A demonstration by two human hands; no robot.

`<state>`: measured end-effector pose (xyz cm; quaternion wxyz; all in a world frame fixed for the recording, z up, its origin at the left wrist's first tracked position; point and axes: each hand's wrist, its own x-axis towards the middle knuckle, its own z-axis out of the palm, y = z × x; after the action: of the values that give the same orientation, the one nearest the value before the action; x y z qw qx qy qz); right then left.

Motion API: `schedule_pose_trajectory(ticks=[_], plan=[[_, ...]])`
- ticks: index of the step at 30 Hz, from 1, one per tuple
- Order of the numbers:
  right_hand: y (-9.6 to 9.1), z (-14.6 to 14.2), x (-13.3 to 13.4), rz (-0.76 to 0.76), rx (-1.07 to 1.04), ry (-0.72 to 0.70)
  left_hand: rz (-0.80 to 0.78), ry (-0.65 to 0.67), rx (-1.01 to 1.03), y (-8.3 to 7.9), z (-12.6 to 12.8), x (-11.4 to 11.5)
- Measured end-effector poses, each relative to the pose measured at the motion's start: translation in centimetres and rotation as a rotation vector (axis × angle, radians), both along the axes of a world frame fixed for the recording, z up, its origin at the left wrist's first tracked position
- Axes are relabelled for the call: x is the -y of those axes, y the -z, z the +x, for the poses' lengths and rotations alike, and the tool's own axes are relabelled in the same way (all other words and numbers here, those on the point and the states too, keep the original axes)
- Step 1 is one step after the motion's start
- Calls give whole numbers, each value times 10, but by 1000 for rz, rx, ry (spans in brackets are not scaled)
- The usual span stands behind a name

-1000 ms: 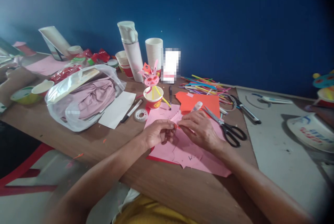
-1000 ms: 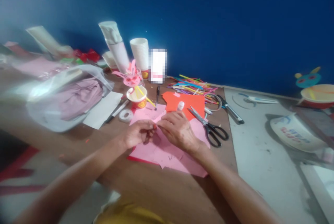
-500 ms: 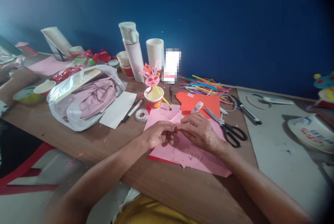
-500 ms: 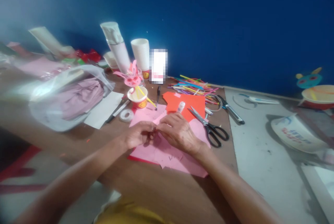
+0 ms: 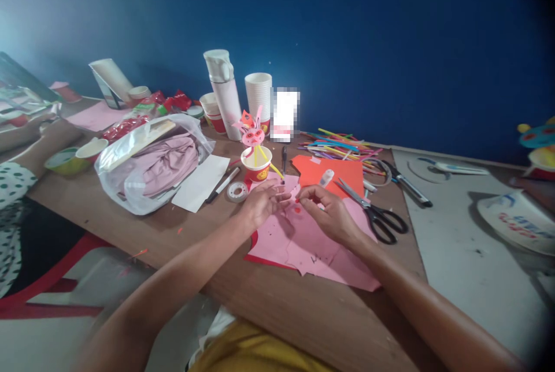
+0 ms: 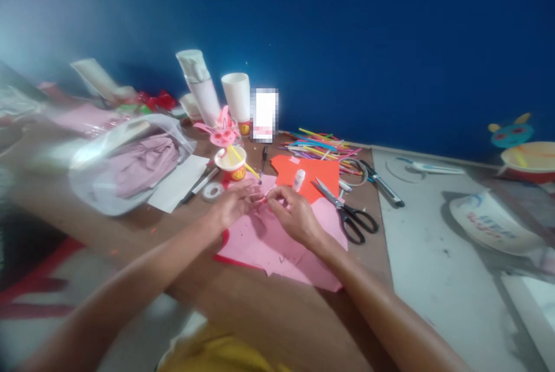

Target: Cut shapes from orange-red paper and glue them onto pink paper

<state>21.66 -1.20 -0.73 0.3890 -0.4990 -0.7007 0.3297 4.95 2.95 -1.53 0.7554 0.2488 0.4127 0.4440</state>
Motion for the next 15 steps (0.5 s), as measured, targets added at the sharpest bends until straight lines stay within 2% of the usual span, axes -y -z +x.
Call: schedule_pose_trajectory(ticks=[2, 5, 10, 15], plan=[[4, -1, -1, -57, 6, 15, 9, 11, 14, -1, 6, -3], [6, -3, -5, -59, 32, 22, 34, 34, 18, 0, 11, -7], [-1, -13, -18, -14, 128, 59, 76, 30, 2, 9, 11, -14], [-7, -25, -39, 15, 271, 152, 51, 27, -24, 14, 9, -18]])
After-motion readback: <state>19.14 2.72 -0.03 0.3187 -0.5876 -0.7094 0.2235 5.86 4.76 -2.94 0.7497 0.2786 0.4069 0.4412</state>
